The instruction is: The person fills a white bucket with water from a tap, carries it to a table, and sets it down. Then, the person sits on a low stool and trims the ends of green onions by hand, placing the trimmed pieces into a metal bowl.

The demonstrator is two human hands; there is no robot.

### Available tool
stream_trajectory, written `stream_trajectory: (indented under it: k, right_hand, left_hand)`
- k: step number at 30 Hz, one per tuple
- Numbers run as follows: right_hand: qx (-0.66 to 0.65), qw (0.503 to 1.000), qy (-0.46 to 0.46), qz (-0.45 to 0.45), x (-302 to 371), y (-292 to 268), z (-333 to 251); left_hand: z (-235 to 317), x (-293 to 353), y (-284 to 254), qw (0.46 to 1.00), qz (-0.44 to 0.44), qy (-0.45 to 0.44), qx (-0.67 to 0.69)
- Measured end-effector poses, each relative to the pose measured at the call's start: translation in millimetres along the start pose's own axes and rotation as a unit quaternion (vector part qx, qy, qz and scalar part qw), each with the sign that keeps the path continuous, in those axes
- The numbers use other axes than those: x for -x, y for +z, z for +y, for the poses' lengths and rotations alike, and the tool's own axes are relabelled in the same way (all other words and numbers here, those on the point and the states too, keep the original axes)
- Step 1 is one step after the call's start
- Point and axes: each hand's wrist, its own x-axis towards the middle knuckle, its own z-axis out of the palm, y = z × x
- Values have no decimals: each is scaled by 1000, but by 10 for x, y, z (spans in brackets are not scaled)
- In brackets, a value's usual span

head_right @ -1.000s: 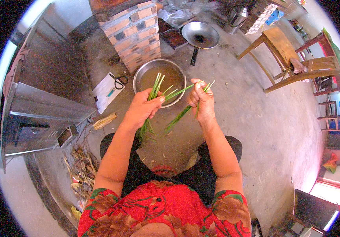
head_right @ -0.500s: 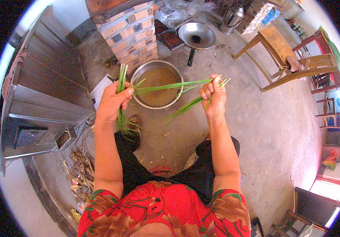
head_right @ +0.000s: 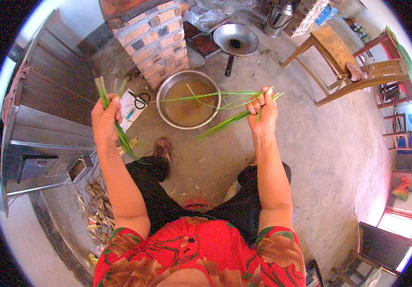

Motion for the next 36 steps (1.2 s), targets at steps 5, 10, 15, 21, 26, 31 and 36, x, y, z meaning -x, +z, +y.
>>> stream_trajectory:
  k: [5,10,15,21,26,31,36]
  right_hand:
    - [-27,999,22,-19,6,28,10]
    - [-26,999,33,-21,39,76,39]
    - [-18,997,63,-40,57,72,131]
    - [-17,994,95,-48,154,188,239]
    - [-30,992,103,-67,176,201,265]
    - [-23,991,111,-71,199,240,261]
    - [46,989,128,-52,301,305,361]
  left_hand:
    - [23,41,106,988,21,-21,149]
    - [24,351,569,981,-121,-110,109]
    - [-169,673,965,959,-269,-88,-12]
    - [-472,780,1240,922,-348,2,-168]
    - [-473,766,1276,874,-393,-2,-285]
    - [-590,795,1273,914,-349,-7,-207]
    - [-486,810,1361,926,-332,19,-179]
